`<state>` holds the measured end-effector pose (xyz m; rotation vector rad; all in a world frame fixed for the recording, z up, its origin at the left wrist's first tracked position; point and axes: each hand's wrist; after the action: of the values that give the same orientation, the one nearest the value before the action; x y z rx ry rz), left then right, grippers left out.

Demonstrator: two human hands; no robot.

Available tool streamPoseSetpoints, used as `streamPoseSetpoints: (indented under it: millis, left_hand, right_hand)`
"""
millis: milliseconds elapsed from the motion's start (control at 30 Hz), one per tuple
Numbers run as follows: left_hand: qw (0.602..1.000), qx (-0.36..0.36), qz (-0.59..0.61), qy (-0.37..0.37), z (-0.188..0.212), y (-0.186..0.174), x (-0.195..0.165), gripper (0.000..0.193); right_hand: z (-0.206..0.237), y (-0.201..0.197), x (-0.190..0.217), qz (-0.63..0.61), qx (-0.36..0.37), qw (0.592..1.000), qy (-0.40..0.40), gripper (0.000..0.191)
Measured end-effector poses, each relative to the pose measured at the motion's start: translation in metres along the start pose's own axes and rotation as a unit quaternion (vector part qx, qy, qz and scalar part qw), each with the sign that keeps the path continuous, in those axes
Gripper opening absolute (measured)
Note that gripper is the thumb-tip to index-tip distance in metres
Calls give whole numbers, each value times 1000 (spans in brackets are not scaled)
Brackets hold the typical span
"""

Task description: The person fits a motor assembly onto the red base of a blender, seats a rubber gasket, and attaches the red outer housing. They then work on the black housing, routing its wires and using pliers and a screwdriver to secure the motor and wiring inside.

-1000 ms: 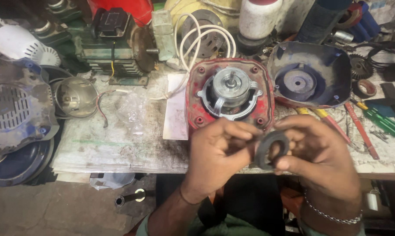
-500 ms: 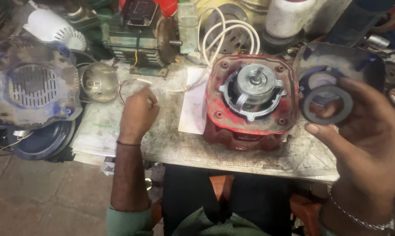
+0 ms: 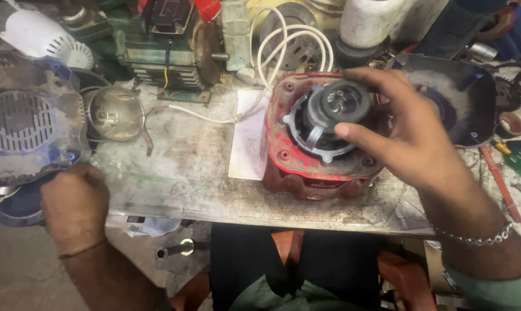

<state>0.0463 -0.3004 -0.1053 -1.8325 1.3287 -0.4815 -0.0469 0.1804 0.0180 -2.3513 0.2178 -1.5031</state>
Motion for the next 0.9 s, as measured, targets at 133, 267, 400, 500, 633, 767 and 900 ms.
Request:
streamPoseSetpoints:
  millis: [133,267,400,500,633,767,900]
  left_hand:
    - [999,-42,1,-22,5,16,13,10]
    - [997,-75,-2,17,19,31,19,13]
    - [997,-61,-25,36,30,43,21,20]
    - [997,-53,12,48,28,48,22,28]
    - [996,-90,2,18,31,47,17,36]
    - [988,-154,12,-29,42,39,7,40]
    - [984,-176,4,-24,46,36,-6,40]
  right_hand:
    - [-11,6,-7,-27,33,999,2,66]
    - [-12,7,-12,-4,43,999,-1,70]
    - [-11,9,-15,-45,32,998,11,67]
    - [-11,11,-16,-41,22,999,21,65]
    - [-12,10,-16,-18,25,1000,0,65]
    - [-13,8,-15,6,24,1000,-19,64]
    - [-12,9,-14,3,15,1000,-3,67]
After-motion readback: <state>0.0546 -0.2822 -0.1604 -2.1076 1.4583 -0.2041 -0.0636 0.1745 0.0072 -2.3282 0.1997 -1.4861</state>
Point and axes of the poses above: each hand's wrist, its own z-axis away from the middle knuckle, its own y-axis out of the palm, x = y × z, and after that the axes turned 11 degrees about -x, right-handed
